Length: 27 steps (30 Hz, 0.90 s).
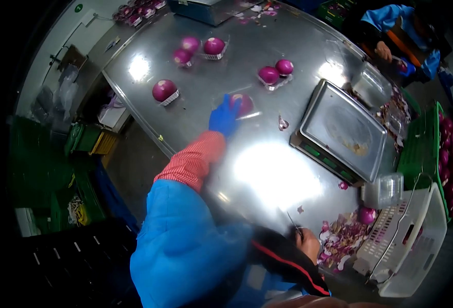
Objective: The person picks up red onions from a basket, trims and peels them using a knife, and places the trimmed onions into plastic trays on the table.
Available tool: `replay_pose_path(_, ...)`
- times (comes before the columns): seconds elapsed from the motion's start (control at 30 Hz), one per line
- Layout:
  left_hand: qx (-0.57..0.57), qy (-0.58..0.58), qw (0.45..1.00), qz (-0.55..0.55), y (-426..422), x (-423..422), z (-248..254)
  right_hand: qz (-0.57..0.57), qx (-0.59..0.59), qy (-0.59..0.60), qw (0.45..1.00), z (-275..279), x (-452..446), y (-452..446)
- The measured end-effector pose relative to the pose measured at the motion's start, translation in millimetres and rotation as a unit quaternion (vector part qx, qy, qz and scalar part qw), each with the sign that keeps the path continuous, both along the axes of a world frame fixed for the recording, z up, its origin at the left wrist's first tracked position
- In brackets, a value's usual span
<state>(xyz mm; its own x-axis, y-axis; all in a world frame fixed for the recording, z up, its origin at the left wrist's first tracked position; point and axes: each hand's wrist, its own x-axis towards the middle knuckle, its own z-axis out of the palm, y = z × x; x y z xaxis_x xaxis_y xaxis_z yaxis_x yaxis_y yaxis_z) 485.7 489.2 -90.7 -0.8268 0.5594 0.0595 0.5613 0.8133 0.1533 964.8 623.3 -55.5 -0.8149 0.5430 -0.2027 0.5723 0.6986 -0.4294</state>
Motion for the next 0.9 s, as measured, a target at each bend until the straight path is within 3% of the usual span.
replay_pose_path(0.17, -0.034, 0.008, 0.993, 0.116, -3.6, -89.2, -6.8, -0.039, -0.022, -0.001, 0.999, -0.2, -12.5, 3.8)
replay_pose_path(0.37, 0.045, 0.022, 0.954, 0.295, -7.2, -171.3, -17.8, -0.055, -0.026, -0.018, 0.998, 3.8, -17.1, 11.1)
replay_pose_path(0.47, -0.031, 0.087, 0.973, 0.213, 23.0, -133.5, 22.2, -0.085, -0.044, -0.007, 0.995, 15.7, -19.7, 17.3)
replay_pose_path(0.57, 0.205, 0.176, 0.963, -0.002, 67.3, -84.0, 15.8, -0.162, -0.075, -0.009, 0.984, 24.4, -13.2, 23.0)
replay_pose_path(0.6, 0.279, 0.187, 0.938, -0.084, 88.4, -62.7, 15.8, -0.163, -0.08, 0.007, 0.983, 27.5, -10.4, 25.5)
replay_pose_path(0.67, 0.411, 0.021, 0.886, -0.215, 130.3, 7.6, 55.3, -0.165, -0.062, -0.017, 0.984, 10.1, 11.7, 34.9)
replay_pose_path(0.77, 0.367, 0.048, 0.815, -0.446, 185.9, 107.3, 91.5, -0.249, -0.076, 0.086, 0.962, -1.2, 30.0, 39.8)
replay_pose_path(0.8, 0.378, 0.031, 0.796, -0.472, 210.4, 149.4, 107.5, -0.273, -0.099, 0.145, 0.946, -5.8, 32.8, 40.9)
replay_pose_path(0.83, 0.377, -0.011, 0.772, -0.511, 233.4, 183.0, 108.2, -0.293, -0.119, 0.204, 0.926, -6.0, 37.3, 40.1)
replay_pose_path(0.87, 0.442, -0.062, 0.691, -0.569, 259.7, 218.4, 102.0, -0.296, -0.125, 0.213, 0.923, 0.0, 42.5, 39.4)
replay_pose_path(0.9, 0.428, -0.107, 0.692, -0.571, 281.2, 256.1, 101.9, -0.294, -0.13, 0.225, 0.92, 8.2, 45.7, 39.5)
